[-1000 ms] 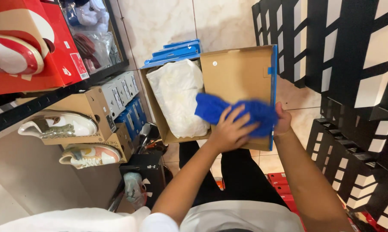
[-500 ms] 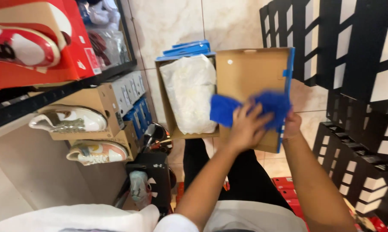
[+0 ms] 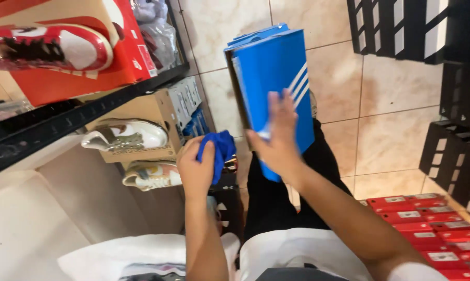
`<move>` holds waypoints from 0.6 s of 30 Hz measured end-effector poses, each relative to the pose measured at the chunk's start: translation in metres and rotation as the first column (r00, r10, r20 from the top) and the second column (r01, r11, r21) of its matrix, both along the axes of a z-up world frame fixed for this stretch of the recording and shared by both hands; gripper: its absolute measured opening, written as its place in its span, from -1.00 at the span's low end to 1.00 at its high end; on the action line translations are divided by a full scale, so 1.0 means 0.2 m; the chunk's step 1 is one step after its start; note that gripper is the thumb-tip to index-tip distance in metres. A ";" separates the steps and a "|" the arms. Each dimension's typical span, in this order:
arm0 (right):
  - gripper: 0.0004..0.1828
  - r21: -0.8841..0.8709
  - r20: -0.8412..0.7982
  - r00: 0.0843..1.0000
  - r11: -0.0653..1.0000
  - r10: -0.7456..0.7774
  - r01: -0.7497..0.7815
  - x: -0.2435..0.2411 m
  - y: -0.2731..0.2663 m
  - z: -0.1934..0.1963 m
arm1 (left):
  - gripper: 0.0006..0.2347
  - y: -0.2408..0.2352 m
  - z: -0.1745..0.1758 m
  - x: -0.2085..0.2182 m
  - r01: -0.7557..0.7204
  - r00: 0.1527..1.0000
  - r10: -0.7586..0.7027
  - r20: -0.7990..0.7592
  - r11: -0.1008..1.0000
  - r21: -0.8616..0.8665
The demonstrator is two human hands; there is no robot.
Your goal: Cleaning and organizing shoe boxes by wiping them with a cloth and restacking them in a warehouse.
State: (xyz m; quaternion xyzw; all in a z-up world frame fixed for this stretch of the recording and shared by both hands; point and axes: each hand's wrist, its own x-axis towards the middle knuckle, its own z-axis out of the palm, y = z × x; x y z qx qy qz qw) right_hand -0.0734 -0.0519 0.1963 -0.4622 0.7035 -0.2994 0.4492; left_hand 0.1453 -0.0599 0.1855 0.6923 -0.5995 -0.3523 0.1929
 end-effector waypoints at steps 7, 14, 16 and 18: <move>0.21 0.203 -0.577 0.762 0.956 0.293 -0.214 0.30 0.05 -0.63 | -0.68 -0.23 -0.20 -0.16 0.161 0.959 -0.196 0.207 0.971 0.176; 0.15 0.051 -0.261 0.865 0.889 -0.428 0.455 -0.11 0.47 -0.56 | -0.31 -0.55 -0.27 -0.41 0.337 0.904 -0.371 0.211 0.924 0.179; 0.29 0.231 0.008 0.638 0.622 -0.770 0.748 -0.21 0.58 -0.60 | -0.28 -0.63 -0.30 -0.43 0.396 0.856 -0.400 0.327 0.915 0.084; 0.08 0.586 0.486 0.116 0.421 -0.866 0.693 -0.31 0.64 -0.65 | -0.20 -0.72 -0.32 -0.45 0.491 0.818 -0.493 0.296 0.867 0.087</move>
